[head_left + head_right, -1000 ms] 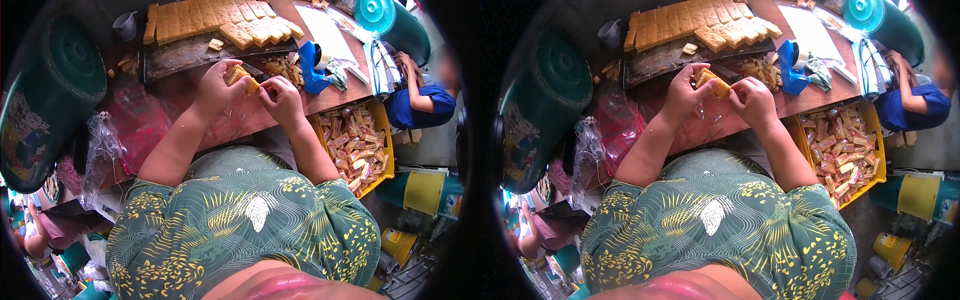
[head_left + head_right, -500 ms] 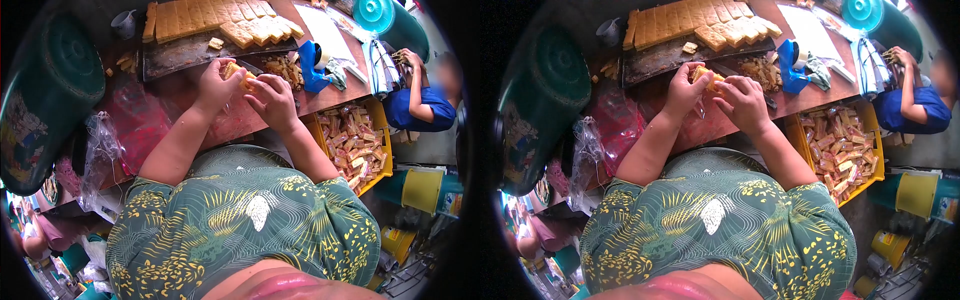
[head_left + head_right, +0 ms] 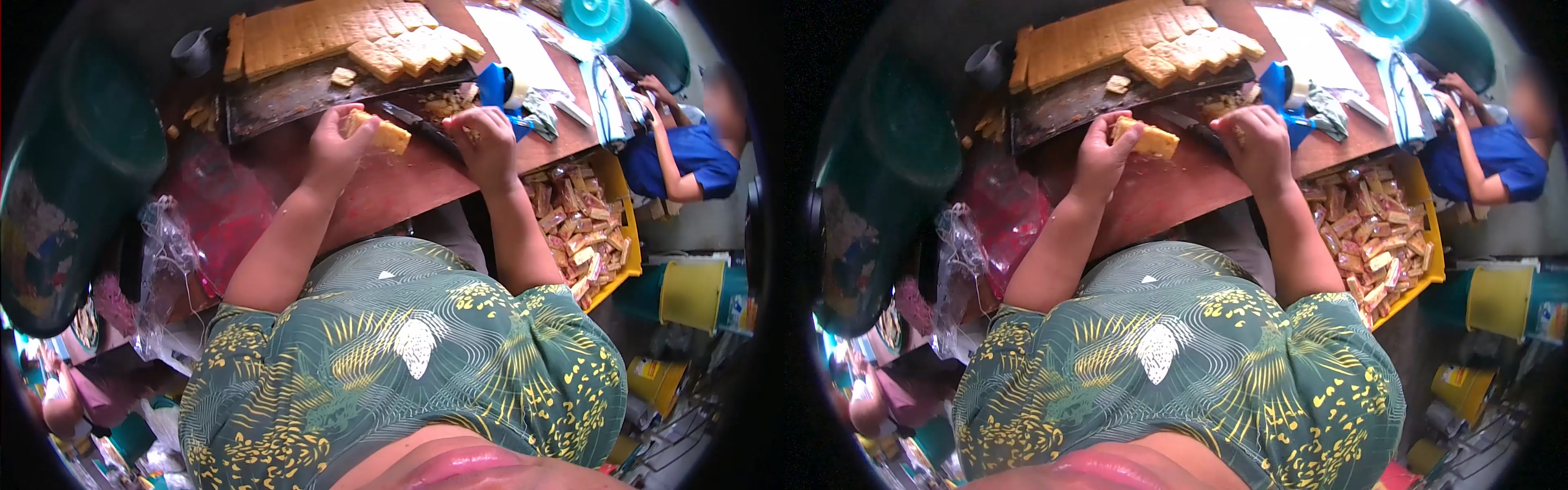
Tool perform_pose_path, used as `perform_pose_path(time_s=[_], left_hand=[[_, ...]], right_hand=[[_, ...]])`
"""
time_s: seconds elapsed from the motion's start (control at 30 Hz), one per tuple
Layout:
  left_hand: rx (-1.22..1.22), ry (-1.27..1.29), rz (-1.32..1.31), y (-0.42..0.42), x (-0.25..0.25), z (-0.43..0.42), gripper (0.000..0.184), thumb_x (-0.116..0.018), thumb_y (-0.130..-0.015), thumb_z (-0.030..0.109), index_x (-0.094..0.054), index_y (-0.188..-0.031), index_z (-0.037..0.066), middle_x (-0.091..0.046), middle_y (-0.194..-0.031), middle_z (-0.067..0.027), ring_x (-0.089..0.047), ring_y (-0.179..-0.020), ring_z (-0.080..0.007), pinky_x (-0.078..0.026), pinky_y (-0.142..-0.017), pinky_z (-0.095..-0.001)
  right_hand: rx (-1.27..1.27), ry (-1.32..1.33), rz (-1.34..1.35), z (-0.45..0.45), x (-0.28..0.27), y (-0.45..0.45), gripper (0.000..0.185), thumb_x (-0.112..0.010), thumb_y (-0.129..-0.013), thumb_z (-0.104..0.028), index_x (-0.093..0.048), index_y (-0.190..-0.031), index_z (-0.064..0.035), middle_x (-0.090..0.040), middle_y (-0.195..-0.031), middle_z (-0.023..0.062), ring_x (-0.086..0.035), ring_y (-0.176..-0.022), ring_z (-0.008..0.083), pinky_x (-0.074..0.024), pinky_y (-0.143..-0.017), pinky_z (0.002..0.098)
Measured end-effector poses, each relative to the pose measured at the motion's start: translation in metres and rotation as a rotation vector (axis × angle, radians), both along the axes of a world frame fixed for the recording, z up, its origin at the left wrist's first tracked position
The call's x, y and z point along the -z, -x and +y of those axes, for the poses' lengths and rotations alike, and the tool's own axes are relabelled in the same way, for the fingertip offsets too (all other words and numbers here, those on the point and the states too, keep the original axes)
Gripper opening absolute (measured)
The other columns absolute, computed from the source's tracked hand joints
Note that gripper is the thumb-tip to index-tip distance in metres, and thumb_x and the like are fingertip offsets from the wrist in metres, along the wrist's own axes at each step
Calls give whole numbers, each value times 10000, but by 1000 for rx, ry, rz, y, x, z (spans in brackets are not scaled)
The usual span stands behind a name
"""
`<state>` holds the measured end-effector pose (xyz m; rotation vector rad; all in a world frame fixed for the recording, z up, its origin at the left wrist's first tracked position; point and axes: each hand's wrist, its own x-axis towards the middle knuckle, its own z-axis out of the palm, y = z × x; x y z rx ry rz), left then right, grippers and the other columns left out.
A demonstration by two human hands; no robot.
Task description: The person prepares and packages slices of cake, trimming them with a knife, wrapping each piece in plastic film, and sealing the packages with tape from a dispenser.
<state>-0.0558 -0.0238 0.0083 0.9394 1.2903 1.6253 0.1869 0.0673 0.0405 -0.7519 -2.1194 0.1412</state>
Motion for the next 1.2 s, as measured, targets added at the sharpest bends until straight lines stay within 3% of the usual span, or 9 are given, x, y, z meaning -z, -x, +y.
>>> perform_pose_path(time_s=[0.1,0.13,0.2,0.27,0.4,0.5,0.73,0.97,1.2], left_hand=[[71,-44,97,0,1,-6,413,-752,-975,138,-565,-1314,-4,-641,-1139,-65,-637,-1008,-110,-550,-908,-267],[98,-61,138,-4,-5,-8,414,-747,-978,133,-560,-1321,-5,-641,-1139,-65,-638,-1012,-111,-550,-916,-269],[232,-93,69,-11,-12,-14,437,-742,-978,100,-543,-1352,-6,-648,-1167,-66,-647,-1051,-121,-548,-941,-280],[342,-208,77,-12,-12,-16,454,-746,-973,89,-536,-1365,-5,-650,-1181,-66,-648,-1075,-126,-545,-960,-285],[455,-217,70,-9,-15,-22,547,-771,-952,93,-521,-1433,21,-672,-1265,-89,-644,-1146,-145,-527,-1013,-299],[447,-255,35,-12,-18,-28,546,-777,-947,92,-533,-1430,20,-687,-1162,-63,-665,-1058,-124,-579,-893,-278],[349,-246,183,-6,-8,-32,592,-778,-958,154,-492,-1454,7,-657,-1218,-82,-659,-1038,-137,-578,-887,-299],[386,49,-177,-17,-5,-41,564,-765,-975,203,-491,-1418,-14,-649,-1230,-106,-649,-1097,-156,-542,-975,-308],[386,-54,-216,-15,-7,-44,440,-741,-987,160,-530,-1340,2,-646,-1250,-66,-634,-1122,-131,-531,-996,-310]], right_hand=[[170,72,-98,7,0,-8,331,-804,-857,-175,-767,-1186,-162,-616,-1409,157,-597,-1213,374,-483,-1055,448],[59,90,-23,8,0,-4,372,-795,-899,-191,-730,-1262,-142,-661,-1334,147,-638,-1171,301,-496,-1039,413],[-253,873,279,-10,0,7,423,-743,-979,-225,-642,-1365,-84,-676,-1283,124,-640,-1141,191,-500,-1019,349],[-656,1184,371,-13,14,13,464,-671,-1044,-256,-544,-1424,-22,-676,-1227,83,-618,-1096,114,-496,-992,298],[-713,1440,350,-27,19,21,280,-616,-1076,-287,-541,-1225,-61,-652,-1129,40,-635,-1042,102,-536,-920,289],[-777,1690,564,-41,13,23,245,-654,-1054,-265,-519,-1171,-97,-643,-1134,37,-653,-997,106,-574,-870,306],[-831,1616,505,-43,17,26,369,-791,-959,-216,-478,-1130,-122,-626,-1051,0,-657,-966,113,-565,-818,275],[-212,790,115,-55,8,34,443,-911,-792,-162,-542,-1012,-55,-580,-881,31,-522,-792,91,-498,-708,277],[-348,717,241,-61,19,39,343,-861,-847,-79,-572,-1030,-53,-602,-986,14,-493,-802,61,-486,-696,244]])
